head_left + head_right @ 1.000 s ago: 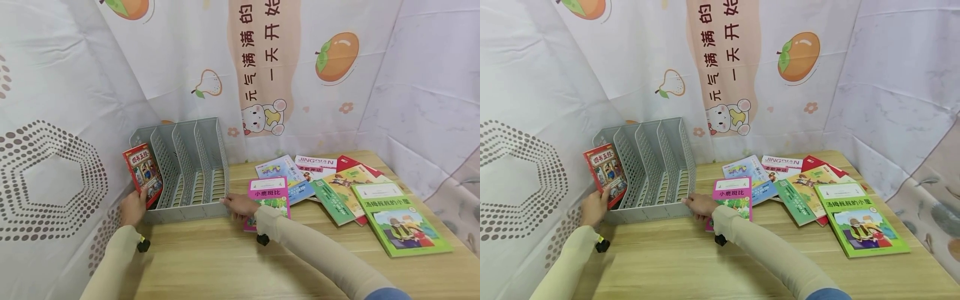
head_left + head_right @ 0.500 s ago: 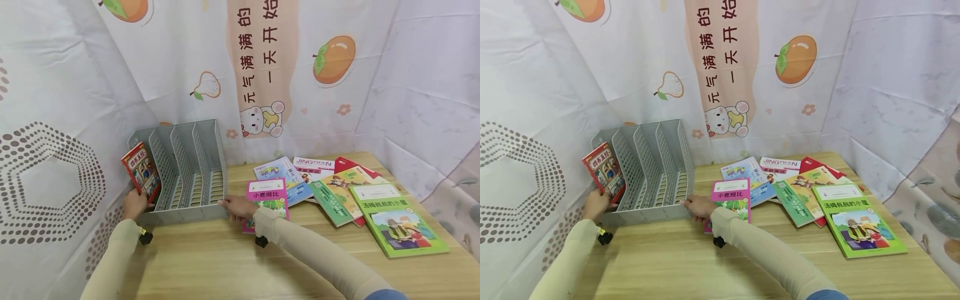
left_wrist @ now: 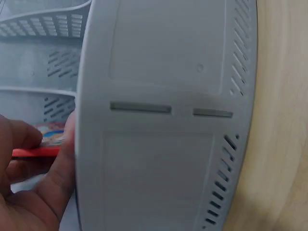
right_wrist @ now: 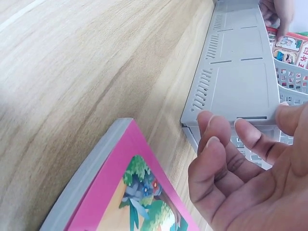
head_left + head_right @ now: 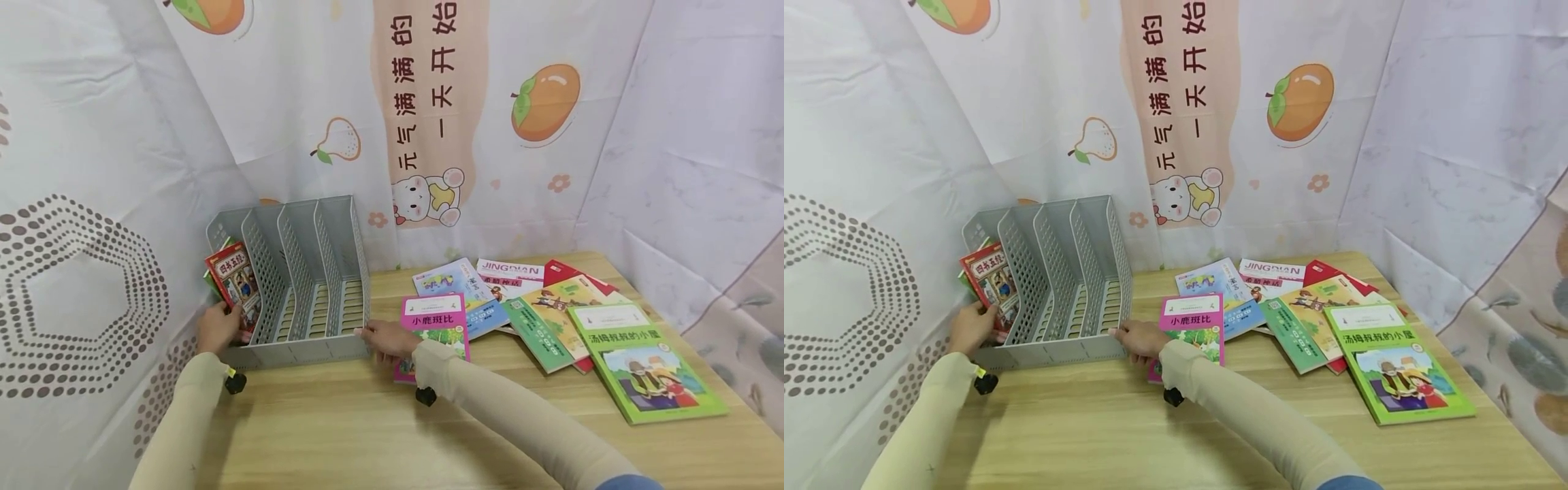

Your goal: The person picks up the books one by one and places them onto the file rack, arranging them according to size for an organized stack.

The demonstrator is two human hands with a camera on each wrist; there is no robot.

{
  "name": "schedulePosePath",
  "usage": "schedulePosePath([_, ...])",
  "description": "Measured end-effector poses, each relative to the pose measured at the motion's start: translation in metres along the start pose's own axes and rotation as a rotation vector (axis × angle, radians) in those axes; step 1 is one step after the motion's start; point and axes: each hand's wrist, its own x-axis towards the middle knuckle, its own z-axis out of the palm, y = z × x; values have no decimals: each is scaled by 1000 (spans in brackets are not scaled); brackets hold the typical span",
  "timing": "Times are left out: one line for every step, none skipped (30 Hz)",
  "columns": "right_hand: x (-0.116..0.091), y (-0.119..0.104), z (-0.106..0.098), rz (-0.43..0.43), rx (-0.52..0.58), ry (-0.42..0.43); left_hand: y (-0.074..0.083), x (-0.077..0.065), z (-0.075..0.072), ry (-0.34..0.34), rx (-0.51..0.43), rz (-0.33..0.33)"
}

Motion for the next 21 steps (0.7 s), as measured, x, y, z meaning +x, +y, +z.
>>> schedulePosePath([0, 1, 1, 0, 1, -3, 1, 1, 1, 21, 12, 28])
schedulePosePath([0, 1, 1, 1, 1, -6, 2, 1, 3, 47, 30, 57])
schedulePosePath([0, 2, 2, 1, 0, -8, 3, 1, 4, 69, 39, 74])
schedulePosePath([0, 3, 3, -1, -4, -8, 4, 1, 6, 87, 42, 81])
schedulePosePath([0, 3, 3, 0, -6, -7, 5, 1, 8, 108, 44, 87])
schedulePosePath([0, 3, 3, -1, -9, -7, 5, 1, 9, 128, 46, 85])
schedulePosePath([0, 3, 4, -3, -8, -8, 6, 0, 10, 149, 43, 81])
schedulePosePath([0, 3, 3, -7, -8, -9, 7, -1, 11, 166, 36, 71])
schedulePosePath([0, 3, 3, -9, -8, -10, 7, -2, 12, 179, 27, 59])
schedulePosePath([0, 2, 2, -13, -9, -11, 7, -2, 12, 190, 21, 49])
schedulePosePath([1, 2, 1, -15, -11, -13, 8, -2, 12, 188, 9, 40])
schedulePosePath([1, 1, 0, -17, -14, -13, 9, -2, 12, 188, -3, 32])
schedulePosePath([2, 1, 0, -18, -16, -12, 9, -1, 12, 191, -11, 26])
schedulePosePath([2, 1, -1, -16, -21, -9, 10, 0, 11, 193, -14, 23])
schedulePosePath([2, 1, -1, -14, -22, -6, 11, 1, 11, 188, -21, 13])
schedulePosePath([2, 1, -2, -12, -24, -3, 11, 2, 11, 183, -30, 0])
schedulePosePath([2, 1, -2, -10, -24, 1, 12, 3, 11, 176, -39, -13])
schedulePosePath([2, 1, -1, -9, -23, 3, 12, 4, 12, 179, -40, -22])
schedulePosePath([1, 0, -1, -10, -21, 4, 12, 6, 13, 175, -44, -32])
schedulePosePath([1, 0, 0, -11, -19, 5, 12, 7, 14, 166, -48, -46])
schedulePosePath([0, -1, 1, -14, -12, 1, 11, 7, 15, 153, -51, -66])
